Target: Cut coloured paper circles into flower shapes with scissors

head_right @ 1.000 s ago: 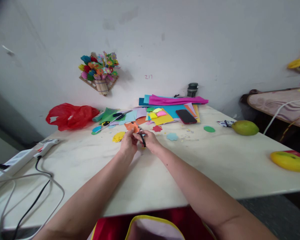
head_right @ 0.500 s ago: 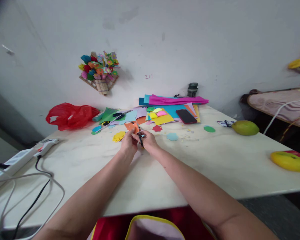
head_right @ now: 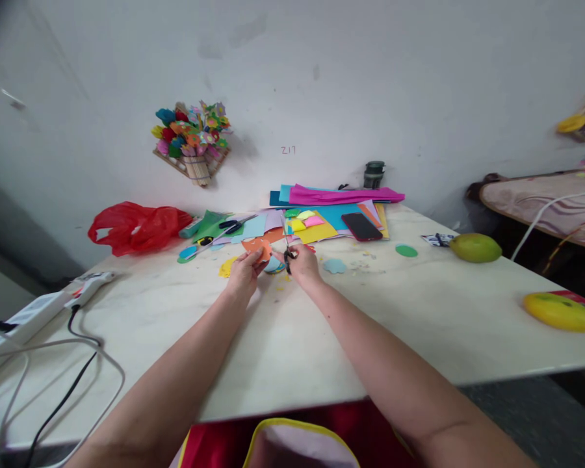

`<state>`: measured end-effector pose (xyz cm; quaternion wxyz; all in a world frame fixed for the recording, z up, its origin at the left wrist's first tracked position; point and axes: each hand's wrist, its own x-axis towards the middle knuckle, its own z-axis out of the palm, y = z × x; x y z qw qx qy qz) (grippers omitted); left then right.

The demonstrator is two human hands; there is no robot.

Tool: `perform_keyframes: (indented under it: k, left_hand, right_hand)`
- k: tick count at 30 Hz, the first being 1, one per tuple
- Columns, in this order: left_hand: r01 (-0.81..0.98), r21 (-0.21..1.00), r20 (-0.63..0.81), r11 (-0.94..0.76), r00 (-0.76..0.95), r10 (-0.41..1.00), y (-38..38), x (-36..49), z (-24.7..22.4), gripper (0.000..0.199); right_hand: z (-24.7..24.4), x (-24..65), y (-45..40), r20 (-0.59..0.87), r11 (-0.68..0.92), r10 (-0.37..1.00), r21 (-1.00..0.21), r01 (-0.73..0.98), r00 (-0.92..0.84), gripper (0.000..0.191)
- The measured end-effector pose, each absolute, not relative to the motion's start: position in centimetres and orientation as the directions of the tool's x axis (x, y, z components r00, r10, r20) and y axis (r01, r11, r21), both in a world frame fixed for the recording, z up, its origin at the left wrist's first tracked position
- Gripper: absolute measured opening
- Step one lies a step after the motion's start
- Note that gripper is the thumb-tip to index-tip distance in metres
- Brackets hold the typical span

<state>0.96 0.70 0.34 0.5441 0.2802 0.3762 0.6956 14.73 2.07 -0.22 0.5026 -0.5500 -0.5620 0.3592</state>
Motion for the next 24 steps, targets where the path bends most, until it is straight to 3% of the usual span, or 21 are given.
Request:
perform_keyframes:
  k: [3, 6, 9, 11, 18, 24]
  left_hand:
    - [-0.507, 0.855, -0.008, -0.107, -0.219, 0.976, 0.7, 0.4, 0.5, 0.027]
    - [-0.487, 0.87, -0.015, -0.083, -0.194, 0.981, 0.6, 0.3, 0.7, 0.026]
    - [-0.462, 0.884, 0.005, -0.075, -0.152, 0.988, 0.5, 0.2, 0.8, 0.026]
    - [-0.451, 0.889, 0.02, -0.072, -0.119, 0.993, 0.5, 0.2, 0.8, 0.026]
    - [-0.43, 0.901, 0.045, -0.057, -0.037, 0.998, 0.6, 0.2, 0.3, 0.021]
    - [-0.374, 0.928, -0.006, 0.009, 0.009, 1.0, 0.5, 0.2, 0.4, 0.027]
  right_hand:
    - [0.6, 16.9, 2.6, 0.206, 0.098, 0.968, -0.834, 0.542, 0.143, 0.041]
    - [1.8, 18.3, 2.2, 0.209, 0.06, 0.974, -0.604, 0.795, 0.086, 0.038]
    - [2.7, 18.6, 1.6, 0.165, 0.027, 0.986, -0.38, 0.925, 0.038, 0.035]
    - [2.9, 18.4, 1.5, 0.128, 0.016, 0.991, -0.294, 0.956, 0.023, 0.037]
    - [2.4, 18.5, 1.9, 0.082, 0.056, 0.996, -0.296, 0.954, -0.033, 0.041]
    - [3.1, 19.2, 1.4, -0.006, 0.185, 0.98, -0.315, 0.931, -0.197, 0.034]
